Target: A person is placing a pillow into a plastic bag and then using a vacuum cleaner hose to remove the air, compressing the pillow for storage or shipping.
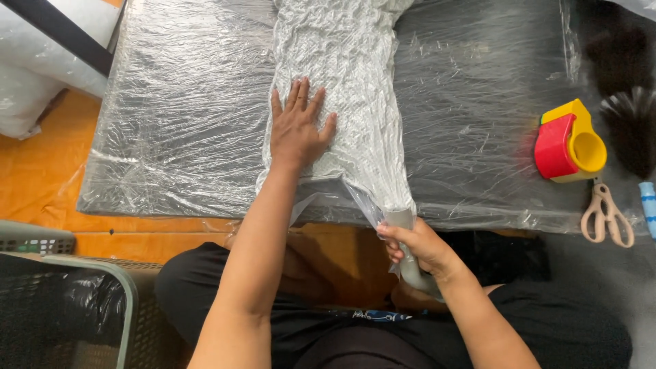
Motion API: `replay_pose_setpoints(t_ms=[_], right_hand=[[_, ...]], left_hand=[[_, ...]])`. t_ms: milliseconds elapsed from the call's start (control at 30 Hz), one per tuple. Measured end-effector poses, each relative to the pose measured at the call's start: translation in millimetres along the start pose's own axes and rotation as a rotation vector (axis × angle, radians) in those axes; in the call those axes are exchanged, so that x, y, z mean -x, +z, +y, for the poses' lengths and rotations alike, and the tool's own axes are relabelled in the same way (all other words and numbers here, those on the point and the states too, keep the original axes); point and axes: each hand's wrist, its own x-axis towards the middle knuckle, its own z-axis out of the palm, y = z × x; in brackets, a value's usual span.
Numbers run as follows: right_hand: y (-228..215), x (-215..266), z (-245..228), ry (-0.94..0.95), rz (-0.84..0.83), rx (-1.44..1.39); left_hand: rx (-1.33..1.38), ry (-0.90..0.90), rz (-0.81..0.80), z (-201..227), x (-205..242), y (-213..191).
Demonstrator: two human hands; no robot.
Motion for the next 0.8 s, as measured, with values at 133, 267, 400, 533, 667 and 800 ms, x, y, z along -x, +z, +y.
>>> replay_pose_setpoints(t_ms=[133, 267, 400, 533, 667, 800], right_hand=[[1, 1, -1, -0.009, 0.003, 0.01], [2, 1, -1, -0.017, 0.001, -0.007], [1, 0, -1, -0.014, 0.006, 0.001], [3, 1, -4, -0.015, 0.003, 0.015], [5, 2, -4, -0.014, 0.006, 0.01], [4, 1, -4, -0.016, 0.004, 0.015]], left_hand=[[0.022, 0.012, 0.011, 0, 1, -1], [0.051, -0.048, 0.094, 0, 1, -1], [0.059, -0.03, 0.101, -9, -6, 18], [0.035, -0.033, 0.051, -9, -8, 18], [0.03, -0.034, 0.024, -5, -5, 8], [0.05, -0.053, 0.006, -3, -4, 1]])
